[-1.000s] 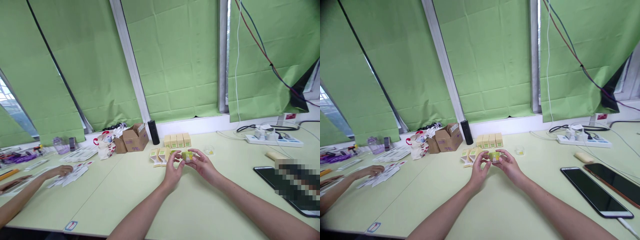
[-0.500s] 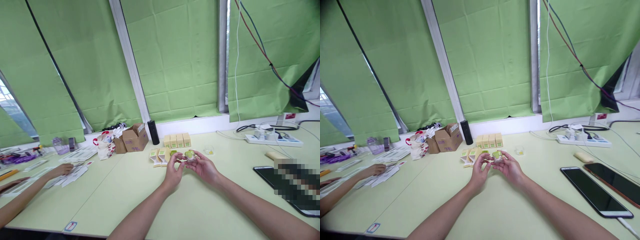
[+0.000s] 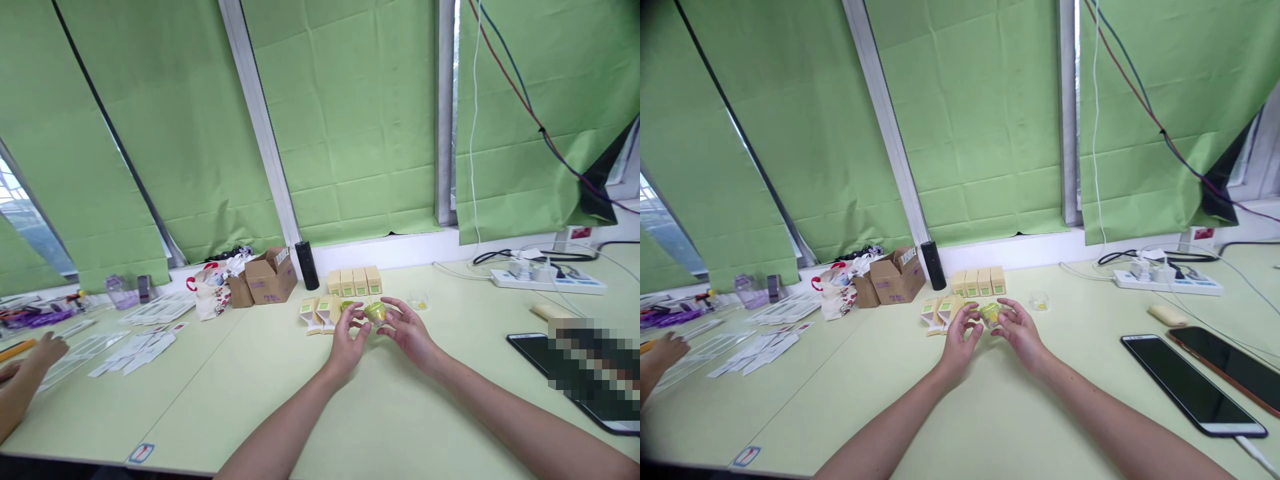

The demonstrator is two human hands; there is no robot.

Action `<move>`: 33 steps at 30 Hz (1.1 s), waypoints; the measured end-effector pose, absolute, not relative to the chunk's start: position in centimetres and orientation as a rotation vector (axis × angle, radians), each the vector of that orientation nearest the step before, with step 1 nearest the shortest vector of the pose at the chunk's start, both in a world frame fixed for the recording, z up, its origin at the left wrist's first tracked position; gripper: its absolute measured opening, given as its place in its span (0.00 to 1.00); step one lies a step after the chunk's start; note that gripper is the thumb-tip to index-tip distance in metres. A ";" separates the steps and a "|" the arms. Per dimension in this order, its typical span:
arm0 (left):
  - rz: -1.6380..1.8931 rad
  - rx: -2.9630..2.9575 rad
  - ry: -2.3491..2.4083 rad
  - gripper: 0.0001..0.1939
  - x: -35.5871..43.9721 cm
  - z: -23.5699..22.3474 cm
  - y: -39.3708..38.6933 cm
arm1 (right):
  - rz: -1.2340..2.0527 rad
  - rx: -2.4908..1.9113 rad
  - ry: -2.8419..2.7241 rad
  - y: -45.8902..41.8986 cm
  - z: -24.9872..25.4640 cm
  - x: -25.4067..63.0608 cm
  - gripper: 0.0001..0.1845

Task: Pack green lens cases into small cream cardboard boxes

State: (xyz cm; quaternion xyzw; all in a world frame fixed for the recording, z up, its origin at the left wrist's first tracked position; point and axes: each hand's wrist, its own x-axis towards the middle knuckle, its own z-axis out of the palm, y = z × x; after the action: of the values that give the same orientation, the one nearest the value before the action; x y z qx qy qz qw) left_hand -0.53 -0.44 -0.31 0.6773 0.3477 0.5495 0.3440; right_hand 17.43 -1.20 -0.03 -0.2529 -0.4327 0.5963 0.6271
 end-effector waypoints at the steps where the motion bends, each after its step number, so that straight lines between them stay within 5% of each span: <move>1: 1.421 1.749 0.899 0.28 -0.5 -0.4 -0.3 | 1.332 -0.590 -1.010 -1.2 0.0 17.4 0.30; 12: 1.310 1.607 0.732 0.40 -0.6 -0.3 0.1 | 1.000 -0.680 -1.211 -1.4 -0.5 16.9 0.30; 22: 1.319 1.511 0.701 0.31 -0.6 0.0 0.6 | 0.827 -0.675 -1.387 -1.7 -0.4 16.8 0.31; 33: 1.118 2.210 1.327 0.27 -1.7 0.1 0.1 | 0.670 -0.908 -1.296 -0.1 -1.1 18.4 0.24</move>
State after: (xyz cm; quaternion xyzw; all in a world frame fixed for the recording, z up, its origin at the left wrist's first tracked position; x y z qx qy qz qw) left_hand -1.74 0.09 0.09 0.7756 0.4659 0.3926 0.1651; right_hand 18.41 -0.11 -1.10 -0.4001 -0.5710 0.2953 0.6532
